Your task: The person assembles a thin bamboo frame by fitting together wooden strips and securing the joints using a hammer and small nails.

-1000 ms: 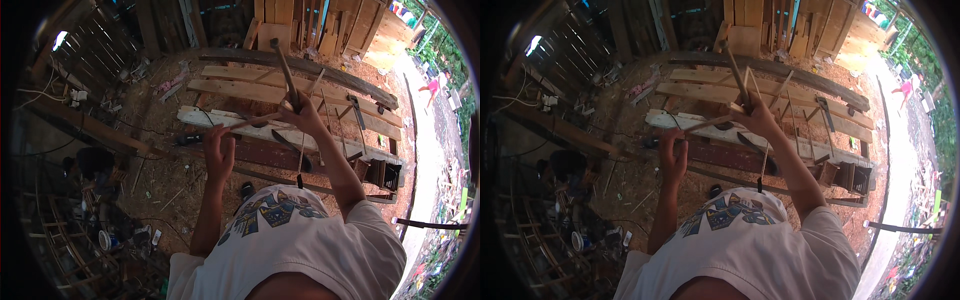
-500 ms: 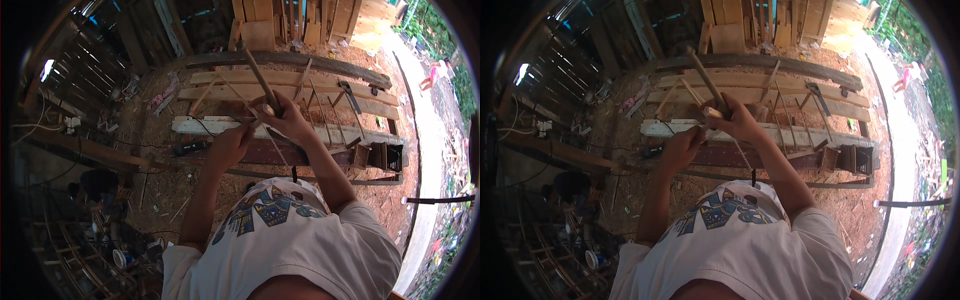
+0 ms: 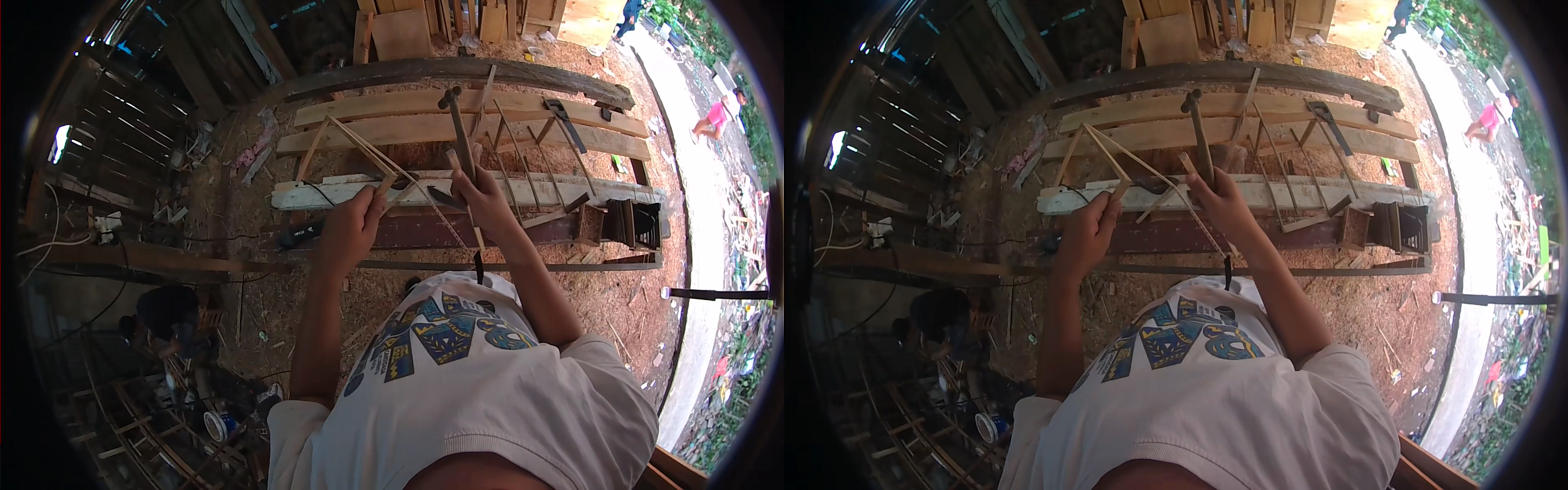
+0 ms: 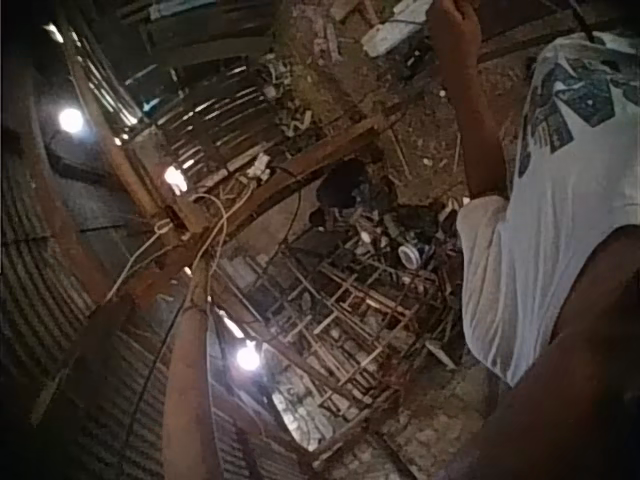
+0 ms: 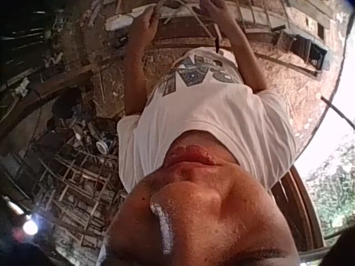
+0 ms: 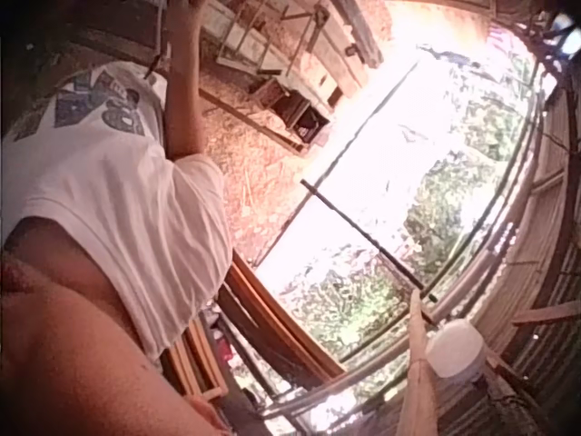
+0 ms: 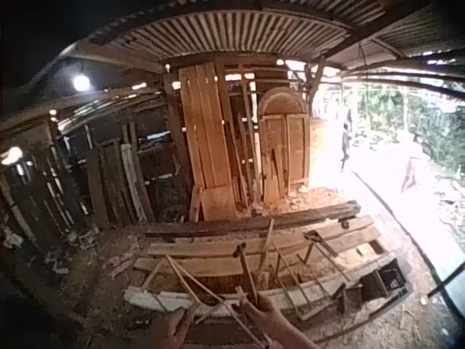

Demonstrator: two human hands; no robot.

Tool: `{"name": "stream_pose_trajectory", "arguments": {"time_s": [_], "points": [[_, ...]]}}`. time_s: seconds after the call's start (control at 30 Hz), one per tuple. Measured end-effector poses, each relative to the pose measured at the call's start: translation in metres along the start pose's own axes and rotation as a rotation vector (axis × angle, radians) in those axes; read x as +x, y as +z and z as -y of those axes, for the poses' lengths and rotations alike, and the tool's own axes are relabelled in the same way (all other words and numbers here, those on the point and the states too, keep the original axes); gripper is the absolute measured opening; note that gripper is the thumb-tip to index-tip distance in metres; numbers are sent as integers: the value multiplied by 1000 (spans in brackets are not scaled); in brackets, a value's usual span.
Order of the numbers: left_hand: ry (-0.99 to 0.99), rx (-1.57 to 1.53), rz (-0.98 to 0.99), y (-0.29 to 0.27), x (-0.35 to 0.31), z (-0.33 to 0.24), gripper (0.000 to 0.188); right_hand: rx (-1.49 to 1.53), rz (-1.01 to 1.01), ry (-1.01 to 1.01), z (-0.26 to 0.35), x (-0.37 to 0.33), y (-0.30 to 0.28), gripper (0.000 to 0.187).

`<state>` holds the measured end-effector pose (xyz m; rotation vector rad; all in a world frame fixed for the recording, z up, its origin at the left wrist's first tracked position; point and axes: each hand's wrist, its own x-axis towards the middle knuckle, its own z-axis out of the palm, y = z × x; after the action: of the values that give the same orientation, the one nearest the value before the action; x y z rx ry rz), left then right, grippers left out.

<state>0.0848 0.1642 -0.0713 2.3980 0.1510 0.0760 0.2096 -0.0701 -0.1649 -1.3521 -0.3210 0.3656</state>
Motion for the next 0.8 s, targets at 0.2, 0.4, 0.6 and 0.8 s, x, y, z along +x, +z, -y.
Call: {"name": "stream_pose_trajectory", "arguments": {"time_s": [0.2,0.4,0.6,0.8], "points": [[-52,-148,98,8,-5,-8,36,32,32,273,16,17,5,30],[-150,-421,59,18,-10,-15,32,-98,218,307,49,23,39,39],[-213,-551,70,16,-9,-8,28,-118,228,289,58,24,46,42],[-342,-854,26,7,12,30,38,-197,232,165,73,15,41,41]]}}
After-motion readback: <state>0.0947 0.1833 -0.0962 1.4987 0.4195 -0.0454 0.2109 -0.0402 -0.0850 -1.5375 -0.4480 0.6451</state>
